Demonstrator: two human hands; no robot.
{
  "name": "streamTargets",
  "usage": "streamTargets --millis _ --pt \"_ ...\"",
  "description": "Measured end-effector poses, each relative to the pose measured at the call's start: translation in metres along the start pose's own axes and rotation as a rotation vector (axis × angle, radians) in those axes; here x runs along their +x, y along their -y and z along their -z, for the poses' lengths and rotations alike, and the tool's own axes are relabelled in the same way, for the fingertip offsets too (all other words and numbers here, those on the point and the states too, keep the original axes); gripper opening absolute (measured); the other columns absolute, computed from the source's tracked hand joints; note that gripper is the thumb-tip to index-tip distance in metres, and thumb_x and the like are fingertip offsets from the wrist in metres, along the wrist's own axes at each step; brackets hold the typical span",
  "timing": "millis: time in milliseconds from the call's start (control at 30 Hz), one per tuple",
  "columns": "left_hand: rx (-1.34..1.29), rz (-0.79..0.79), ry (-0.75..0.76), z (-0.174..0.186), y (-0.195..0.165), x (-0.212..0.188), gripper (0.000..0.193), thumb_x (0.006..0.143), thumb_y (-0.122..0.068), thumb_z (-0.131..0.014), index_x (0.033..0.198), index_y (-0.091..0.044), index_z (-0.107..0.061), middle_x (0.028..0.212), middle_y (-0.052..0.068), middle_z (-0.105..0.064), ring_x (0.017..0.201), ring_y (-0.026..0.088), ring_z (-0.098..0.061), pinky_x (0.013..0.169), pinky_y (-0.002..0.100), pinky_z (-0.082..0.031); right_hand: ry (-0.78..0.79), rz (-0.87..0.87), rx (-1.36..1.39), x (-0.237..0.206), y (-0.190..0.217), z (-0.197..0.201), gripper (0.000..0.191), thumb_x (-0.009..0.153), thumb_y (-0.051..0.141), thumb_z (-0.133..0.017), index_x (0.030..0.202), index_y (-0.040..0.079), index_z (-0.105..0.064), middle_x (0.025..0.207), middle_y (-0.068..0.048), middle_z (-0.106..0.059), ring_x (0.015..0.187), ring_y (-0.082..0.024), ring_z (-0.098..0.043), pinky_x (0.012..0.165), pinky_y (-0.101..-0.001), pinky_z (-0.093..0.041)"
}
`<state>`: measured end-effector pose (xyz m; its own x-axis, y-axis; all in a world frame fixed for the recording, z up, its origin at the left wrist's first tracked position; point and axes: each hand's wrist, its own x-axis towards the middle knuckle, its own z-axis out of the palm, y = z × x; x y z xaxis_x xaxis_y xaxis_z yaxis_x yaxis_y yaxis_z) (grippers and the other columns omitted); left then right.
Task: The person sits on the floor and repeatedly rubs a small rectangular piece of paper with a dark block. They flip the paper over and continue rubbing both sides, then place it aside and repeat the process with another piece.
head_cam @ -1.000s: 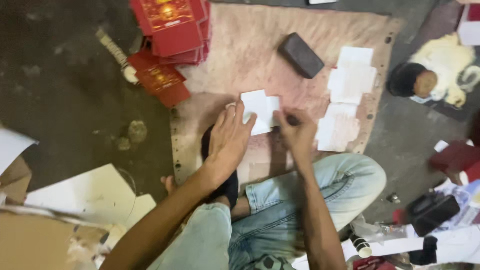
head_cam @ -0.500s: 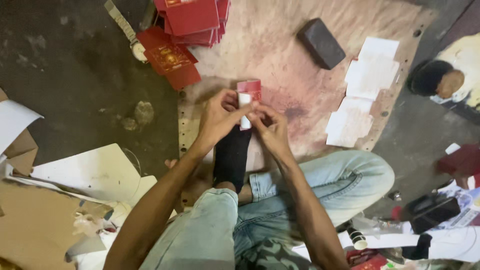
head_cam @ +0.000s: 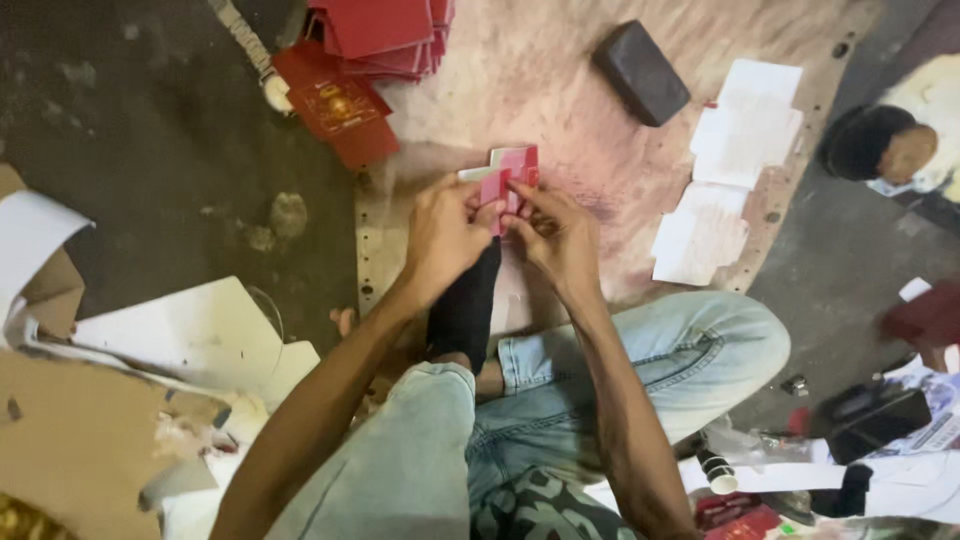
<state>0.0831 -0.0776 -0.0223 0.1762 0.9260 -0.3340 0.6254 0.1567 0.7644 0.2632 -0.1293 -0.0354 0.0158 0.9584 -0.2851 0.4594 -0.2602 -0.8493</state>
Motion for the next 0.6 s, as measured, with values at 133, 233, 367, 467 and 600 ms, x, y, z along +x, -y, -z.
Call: streamTargets --millis 133,233,367,467,600 --pt "-0.192 0.066 0.039 -0.017 -0.019 0.015 0.037 0.074 -0.025 -0.088 0.099 -0.001 -0.075 0.083 0.014 -0.077 0.072 0.022 -0.078 0.066 0.035 -0.061 -0.074 -0.014 0.072 0.003 0.002 0.021 0.045 0.088 0.002 -0.078 0.132 0.009 -0.07 0.098 -0.007 -0.071 0.082 -0.013 -0.066 0.074 -0.0291 -0.056" --pt "-0.214 0.127 0.003 -0.039 -0.019 0.018 0.028 0.08 -0.024 -0.083 0.092 -0.001 -0.072 0.082 0.012 -0.077 0.072 0.023 -0.078 0.066 0.036 -0.061 -0.134 0.026 -0.126 0.002 0.003 0.03 0.05 0.088 -0.007 -0.068 0.137 0.008 -0.07 0.1 -0.01 -0.07 0.087 -0.017 -0.068 0.078 -0.0308 -0.056" --pt "-0.096 0.12 0.005 -0.057 -0.015 0.023 0.027 0.077 -0.022 -0.085 0.088 -0.002 -0.071 0.081 0.014 -0.077 0.073 0.027 -0.076 0.069 0.041 -0.058 -0.106 0.126 -0.224 0.006 0.004 0.041 0.062 0.076 -0.013 -0.062 0.135 0.004 -0.069 0.101 -0.014 -0.069 0.091 -0.023 -0.069 0.082 -0.0335 -0.056" --pt "-0.049 0.093 -0.022 -0.056 -0.018 0.024 0.036 0.074 -0.027 -0.089 0.086 0.001 -0.069 0.079 0.016 -0.074 0.074 0.032 -0.073 0.069 0.044 -0.056 0.246 0.011 0.047 0.036 0.007 0.071 0.044 0.085 0.0 -0.075 0.128 0.006 -0.068 0.108 -0.012 -0.074 0.087 -0.021 -0.072 0.076 -0.0327 -0.058" --pt "-0.072 0.138 -0.026 -0.051 -0.023 0.026 0.033 0.076 -0.025 -0.087 0.091 -0.001 -0.069 0.08 0.014 -0.075 0.076 0.031 -0.074 0.07 0.044 -0.056 -0.172 0.075 -0.047 0.045 0.025 0.134 0.019 0.089 0.008 -0.071 0.107 0.002 -0.072 0.093 -0.01 -0.073 0.081 -0.02 -0.069 0.074 -0.0349 -0.056"
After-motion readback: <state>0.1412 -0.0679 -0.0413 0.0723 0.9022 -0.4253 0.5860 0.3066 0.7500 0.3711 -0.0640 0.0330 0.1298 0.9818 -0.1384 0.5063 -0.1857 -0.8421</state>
